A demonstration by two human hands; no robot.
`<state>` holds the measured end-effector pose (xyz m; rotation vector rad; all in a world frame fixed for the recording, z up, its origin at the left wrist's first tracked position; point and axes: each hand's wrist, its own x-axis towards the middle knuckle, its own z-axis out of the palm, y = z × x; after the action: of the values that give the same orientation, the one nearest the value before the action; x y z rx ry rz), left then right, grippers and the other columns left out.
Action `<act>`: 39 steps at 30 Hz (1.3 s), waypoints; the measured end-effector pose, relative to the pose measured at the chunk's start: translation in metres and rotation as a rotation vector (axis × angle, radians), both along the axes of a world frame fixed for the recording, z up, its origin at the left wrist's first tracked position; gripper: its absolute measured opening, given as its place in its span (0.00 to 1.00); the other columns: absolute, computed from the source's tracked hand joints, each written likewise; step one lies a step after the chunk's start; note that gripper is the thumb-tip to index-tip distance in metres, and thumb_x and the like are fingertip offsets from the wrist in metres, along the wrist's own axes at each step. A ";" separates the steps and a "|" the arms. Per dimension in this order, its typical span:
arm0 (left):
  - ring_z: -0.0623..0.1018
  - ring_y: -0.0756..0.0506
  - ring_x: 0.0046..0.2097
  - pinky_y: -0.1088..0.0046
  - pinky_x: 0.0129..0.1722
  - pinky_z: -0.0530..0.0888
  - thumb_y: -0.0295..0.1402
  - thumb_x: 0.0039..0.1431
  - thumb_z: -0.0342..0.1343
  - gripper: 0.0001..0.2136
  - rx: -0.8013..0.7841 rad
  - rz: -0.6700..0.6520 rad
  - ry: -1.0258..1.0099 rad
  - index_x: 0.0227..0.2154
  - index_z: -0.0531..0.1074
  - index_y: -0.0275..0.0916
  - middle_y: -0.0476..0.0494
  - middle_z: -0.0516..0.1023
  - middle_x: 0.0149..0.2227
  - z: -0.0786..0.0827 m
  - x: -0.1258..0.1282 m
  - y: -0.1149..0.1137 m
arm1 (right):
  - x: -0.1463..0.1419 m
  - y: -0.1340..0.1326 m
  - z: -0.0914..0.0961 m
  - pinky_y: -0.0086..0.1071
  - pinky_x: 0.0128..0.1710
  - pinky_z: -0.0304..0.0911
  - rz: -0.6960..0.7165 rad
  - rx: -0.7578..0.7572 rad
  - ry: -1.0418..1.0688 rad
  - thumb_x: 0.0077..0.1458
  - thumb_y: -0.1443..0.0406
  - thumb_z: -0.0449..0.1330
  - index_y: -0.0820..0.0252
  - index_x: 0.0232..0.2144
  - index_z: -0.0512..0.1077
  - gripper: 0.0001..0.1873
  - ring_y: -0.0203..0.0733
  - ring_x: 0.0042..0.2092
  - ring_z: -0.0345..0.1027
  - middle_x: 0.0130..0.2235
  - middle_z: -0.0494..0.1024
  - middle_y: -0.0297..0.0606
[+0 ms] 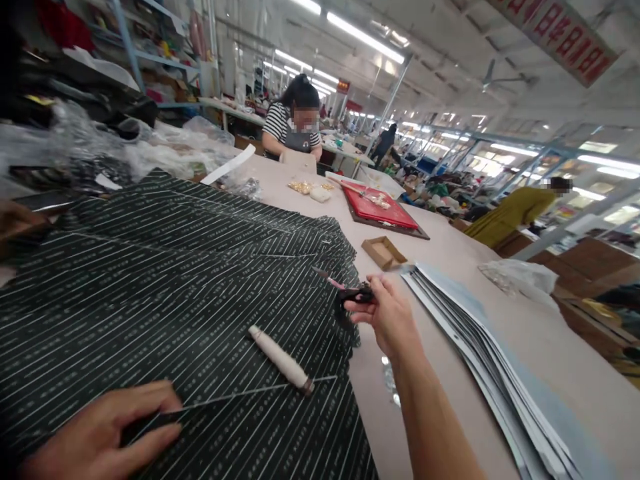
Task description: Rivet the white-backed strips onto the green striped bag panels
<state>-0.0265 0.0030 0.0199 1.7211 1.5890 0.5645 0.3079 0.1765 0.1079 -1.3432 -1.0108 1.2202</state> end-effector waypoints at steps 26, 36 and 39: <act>0.74 0.49 0.30 0.77 0.28 0.67 0.47 0.52 0.58 0.14 -0.462 0.028 -0.322 0.29 0.76 0.40 0.50 0.75 0.29 0.030 0.005 0.010 | -0.081 -0.155 -0.054 0.19 0.21 0.69 -0.010 -0.231 0.249 0.35 0.63 0.79 0.59 0.27 0.77 0.17 0.27 0.24 0.67 0.30 0.75 0.28; 0.70 0.52 0.27 0.80 0.24 0.65 0.44 0.54 0.60 0.13 -0.508 0.055 -0.440 0.28 0.77 0.39 0.50 0.74 0.27 0.035 0.010 0.006 | -0.078 -0.175 -0.073 0.36 0.38 0.79 0.192 -0.309 0.080 0.51 0.53 0.70 0.57 0.38 0.79 0.16 0.45 0.36 0.81 0.42 0.84 0.42; 0.73 0.51 0.30 0.80 0.27 0.68 0.43 0.55 0.59 0.11 -0.484 0.052 -0.411 0.29 0.78 0.41 0.50 0.75 0.30 0.035 0.011 0.005 | -0.080 -0.176 -0.075 0.31 0.35 0.76 0.242 -0.291 -0.111 0.46 0.53 0.73 0.57 0.35 0.80 0.17 0.41 0.33 0.79 0.33 0.83 0.38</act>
<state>-0.0157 0.0077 0.0553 1.1238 1.3385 0.4722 0.2277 0.0002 0.0334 -1.5602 -1.1308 1.5333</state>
